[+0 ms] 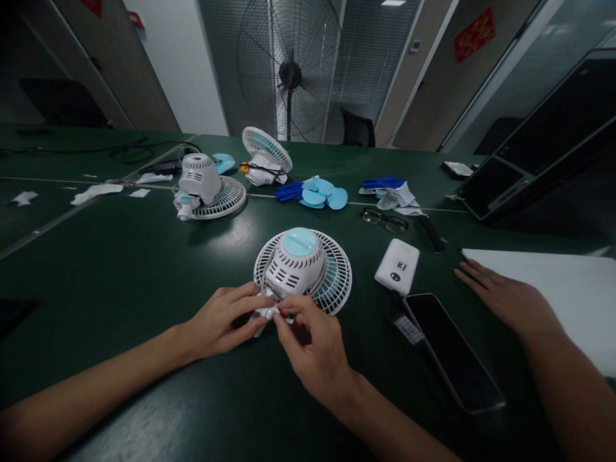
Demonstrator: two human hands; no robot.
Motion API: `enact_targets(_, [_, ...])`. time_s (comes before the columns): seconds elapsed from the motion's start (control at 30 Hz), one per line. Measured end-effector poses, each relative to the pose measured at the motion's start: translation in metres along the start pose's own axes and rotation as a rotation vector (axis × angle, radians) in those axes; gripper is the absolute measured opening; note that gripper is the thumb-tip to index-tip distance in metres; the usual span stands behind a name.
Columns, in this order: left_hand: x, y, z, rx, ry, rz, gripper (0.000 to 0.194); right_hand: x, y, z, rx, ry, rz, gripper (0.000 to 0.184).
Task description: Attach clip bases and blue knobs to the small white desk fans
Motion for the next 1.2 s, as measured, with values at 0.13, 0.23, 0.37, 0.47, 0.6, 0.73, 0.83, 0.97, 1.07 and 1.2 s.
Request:
enact_targets(0.13, [0.000, 0.000, 0.000, 0.008, 0.015, 0.007, 0.024, 0.002, -0.001, -0.002, 0.010, -0.031, 0.019, 0.015])
enact_targets(0.23, [0.001, 0.001, -0.001, 0.001, 0.015, 0.005, 0.024, 0.006, 0.000, 0.002, 0.001, 0.071, 0.094, 0.022])
enact_targets(0.37, [0.003, 0.003, -0.002, -0.001, 0.003, 0.002, 0.026, 0.010, 0.005, 0.004, -0.006, 0.251, 0.273, 0.039])
enact_targets(0.47, [0.004, 0.004, -0.003, 0.002, 0.001, 0.004, 0.026, 0.012, 0.008, 0.002, 0.009, 0.330, 0.383, 0.045])
enact_targets(0.6, [0.004, 0.004, -0.003, -0.002, -0.005, 0.008, 0.027, 0.012, 0.006, 0.001, -0.002, 0.361, 0.397, 0.042])
enact_targets(0.73, [0.004, 0.004, -0.003, -0.015, -0.003, 0.006, 0.027, 0.012, 0.004, 0.003, -0.006, 0.341, 0.349, 0.041])
enact_targets(0.83, [0.003, 0.003, -0.003, -0.013, 0.000, 0.010, 0.026, 0.013, 0.003, 0.004, -0.006, 0.333, 0.349, 0.040])
enact_targets(0.97, [0.001, 0.002, -0.001, -0.017, -0.002, 0.001, 0.025, 0.015, 0.003, 0.005, -0.023, 0.335, 0.384, 0.040])
enact_targets(1.07, [0.000, 0.001, 0.000, -0.024, 0.005, -0.006, 0.026, 0.015, 0.004, 0.006, -0.030, 0.339, 0.404, 0.042])
enact_targets(1.2, [0.002, 0.002, -0.002, -0.021, 0.018, -0.001, 0.027, 0.016, 0.004, 0.007, -0.026, 0.340, 0.400, 0.042])
Point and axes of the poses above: each hand's wrist, its own y-axis away from the middle knuckle, its own z-axis out of the back of the hand, x = y × z, the point moved 6 cm from there along -y, towards the middle knuckle, and after that the axes turned 15 degrees about y, right-handed, at the moved point
